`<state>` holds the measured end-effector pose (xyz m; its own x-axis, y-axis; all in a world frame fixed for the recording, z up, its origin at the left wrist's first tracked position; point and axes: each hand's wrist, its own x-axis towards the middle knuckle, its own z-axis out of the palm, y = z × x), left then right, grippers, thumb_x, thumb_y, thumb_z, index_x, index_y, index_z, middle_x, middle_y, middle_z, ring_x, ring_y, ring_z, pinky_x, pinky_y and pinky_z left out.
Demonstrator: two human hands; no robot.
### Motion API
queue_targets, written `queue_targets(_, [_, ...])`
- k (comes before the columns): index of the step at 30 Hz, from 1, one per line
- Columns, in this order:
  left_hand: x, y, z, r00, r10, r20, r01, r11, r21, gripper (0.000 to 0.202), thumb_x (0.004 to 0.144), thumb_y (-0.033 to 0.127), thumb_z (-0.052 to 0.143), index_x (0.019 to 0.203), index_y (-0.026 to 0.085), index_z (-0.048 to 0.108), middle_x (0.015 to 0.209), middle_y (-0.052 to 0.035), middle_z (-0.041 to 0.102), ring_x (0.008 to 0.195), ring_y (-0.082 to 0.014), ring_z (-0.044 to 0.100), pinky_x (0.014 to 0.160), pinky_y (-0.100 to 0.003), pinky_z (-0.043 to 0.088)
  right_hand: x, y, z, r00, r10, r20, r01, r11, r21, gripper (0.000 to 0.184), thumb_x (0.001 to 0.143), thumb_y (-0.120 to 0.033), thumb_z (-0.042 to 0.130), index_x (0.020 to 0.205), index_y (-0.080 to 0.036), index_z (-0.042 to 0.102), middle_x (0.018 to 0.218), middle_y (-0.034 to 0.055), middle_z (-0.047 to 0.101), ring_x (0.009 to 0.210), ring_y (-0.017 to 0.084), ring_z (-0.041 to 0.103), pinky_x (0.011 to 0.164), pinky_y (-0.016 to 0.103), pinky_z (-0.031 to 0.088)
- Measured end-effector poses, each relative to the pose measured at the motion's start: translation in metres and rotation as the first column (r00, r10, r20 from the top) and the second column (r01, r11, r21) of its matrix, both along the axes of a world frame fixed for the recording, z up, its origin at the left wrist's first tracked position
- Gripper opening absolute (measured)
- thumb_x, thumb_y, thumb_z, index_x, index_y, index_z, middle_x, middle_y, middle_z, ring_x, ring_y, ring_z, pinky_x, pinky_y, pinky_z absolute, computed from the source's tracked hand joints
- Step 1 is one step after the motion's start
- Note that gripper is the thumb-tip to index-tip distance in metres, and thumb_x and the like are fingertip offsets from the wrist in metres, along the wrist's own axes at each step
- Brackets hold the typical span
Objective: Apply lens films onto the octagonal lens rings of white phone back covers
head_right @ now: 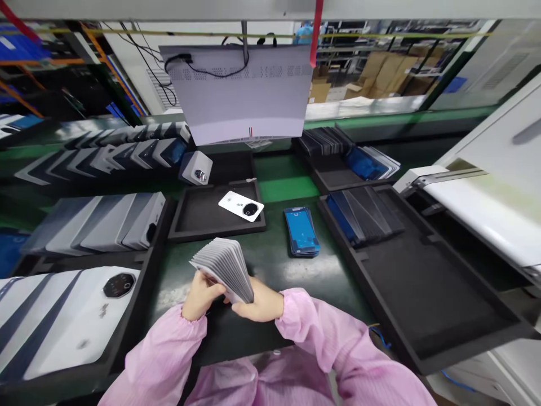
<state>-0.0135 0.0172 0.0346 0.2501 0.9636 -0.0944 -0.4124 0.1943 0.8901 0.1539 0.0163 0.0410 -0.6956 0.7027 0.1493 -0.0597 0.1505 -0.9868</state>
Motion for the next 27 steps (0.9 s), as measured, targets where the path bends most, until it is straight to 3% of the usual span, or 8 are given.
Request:
queue_targets(5, [0.008, -0.002, 0.001, 0.991, 0.016, 0.135, 0.0, 0.993, -0.115, 0.044, 0.058, 0.054, 0.078, 0.08, 0.017, 0.065, 0.06, -0.0024, 0.065, 0.044, -0.0151, 0.057, 0.033, -0.023, 0.039, 0.009, 0.001, 0.001, 0.993, 0.081, -0.09, -0.098, 0.975, -0.199, 0.07, 0.079, -0.076, 0.04, 0.095, -0.012, 0.066, 0.082, 0.0081, 0.067, 0.069, 0.015, 0.062, 0.06, 0.025, 0.052])
queue_targets(7, [0.01, -0.002, 0.001, 0.984, 0.058, 0.17, -0.028, 0.985, -0.173, 0.048, 0.057, 0.052, 0.08, 0.087, 0.018, 0.065, 0.069, -0.004, 0.069, 0.055, -0.0183, 0.063, 0.04, -0.025, 0.046, 0.012, 0.001, 0.002, 0.996, 0.036, -0.081, -0.056, 0.964, -0.259, 0.074, 0.083, -0.076, 0.029, 0.095, -0.014, 0.068, 0.08, 0.0079, 0.068, 0.068, 0.016, 0.063, 0.061, 0.026, 0.052])
queue_targets(9, [0.012, -0.002, 0.002, 0.979, 0.11, 0.172, -0.073, 0.976, -0.206, 0.054, 0.054, 0.049, 0.083, 0.095, 0.018, 0.065, 0.081, -0.0062, 0.071, 0.073, -0.0235, 0.067, 0.058, -0.032, 0.055, 0.014, 0.002, 0.004, 0.997, -0.076, -0.021, 0.066, 0.955, -0.288, 0.069, 0.088, -0.07, 0.026, 0.094, -0.015, 0.069, 0.077, 0.0066, 0.069, 0.069, 0.018, 0.064, 0.067, 0.029, 0.053])
queue_targets(12, [0.014, -0.003, 0.001, 0.975, 0.119, 0.189, -0.07, 0.966, -0.247, 0.064, 0.053, 0.048, 0.083, 0.107, 0.019, 0.064, 0.094, -0.0085, 0.072, 0.097, -0.0306, 0.065, 0.086, -0.044, 0.053, 0.014, 0.003, 0.009, 0.972, -0.232, 0.035, 0.233, 0.935, -0.267, 0.06, 0.091, -0.063, 0.033, 0.091, -0.016, 0.07, 0.077, 0.0053, 0.069, 0.075, 0.02, 0.065, 0.074, 0.032, 0.052])
queue_targets(14, [0.014, -0.003, 0.0, 0.974, 0.087, 0.209, -0.029, 0.963, -0.269, 0.068, 0.053, 0.049, 0.083, 0.111, 0.02, 0.063, 0.095, -0.0088, 0.072, 0.103, -0.0325, 0.064, 0.092, -0.047, 0.049, 0.015, 0.004, 0.012, 0.962, -0.273, 0.018, 0.268, 0.929, -0.257, 0.056, 0.091, -0.061, 0.036, 0.091, -0.016, 0.07, 0.08, 0.0056, 0.069, 0.079, 0.021, 0.065, 0.075, 0.032, 0.052])
queue_targets(17, [0.014, -0.004, -0.002, 0.969, 0.06, 0.24, 0.011, 0.959, -0.282, 0.072, 0.051, 0.051, 0.083, 0.113, 0.021, 0.062, 0.094, -0.0084, 0.073, 0.105, -0.0336, 0.063, 0.095, -0.05, 0.047, 0.015, 0.008, 0.011, 0.948, -0.317, -0.014, 0.299, 0.91, -0.288, 0.051, 0.09, -0.058, 0.042, 0.092, -0.014, 0.068, 0.079, 0.0056, 0.068, 0.078, 0.021, 0.064, 0.071, 0.032, 0.051])
queue_targets(22, [0.015, -0.005, -0.004, 0.963, 0.022, 0.269, 0.055, 0.96, -0.273, 0.073, 0.05, 0.056, 0.082, 0.112, 0.023, 0.063, 0.09, -0.0078, 0.074, 0.105, -0.0349, 0.063, 0.095, -0.053, 0.046, 0.018, 0.012, 0.003, 0.839, -0.543, -0.019, 0.52, 0.813, -0.261, 0.035, 0.083, -0.054, 0.059, 0.085, -0.018, 0.061, 0.077, 0.0009, 0.063, 0.071, 0.016, 0.057, 0.067, 0.028, 0.046])
queue_targets(27, [0.013, -0.007, -0.008, 0.963, 0.024, 0.27, 0.052, 0.961, -0.272, 0.07, 0.046, 0.054, 0.084, 0.107, 0.025, 0.066, 0.082, -0.0047, 0.074, 0.099, -0.0338, 0.066, 0.093, -0.052, 0.048, 0.022, 0.014, 0.001, 0.88, -0.472, -0.047, 0.435, 0.843, -0.317, 0.039, 0.078, -0.056, 0.062, 0.087, -0.019, 0.062, 0.078, 0.0008, 0.062, 0.073, 0.016, 0.058, 0.069, 0.029, 0.047])
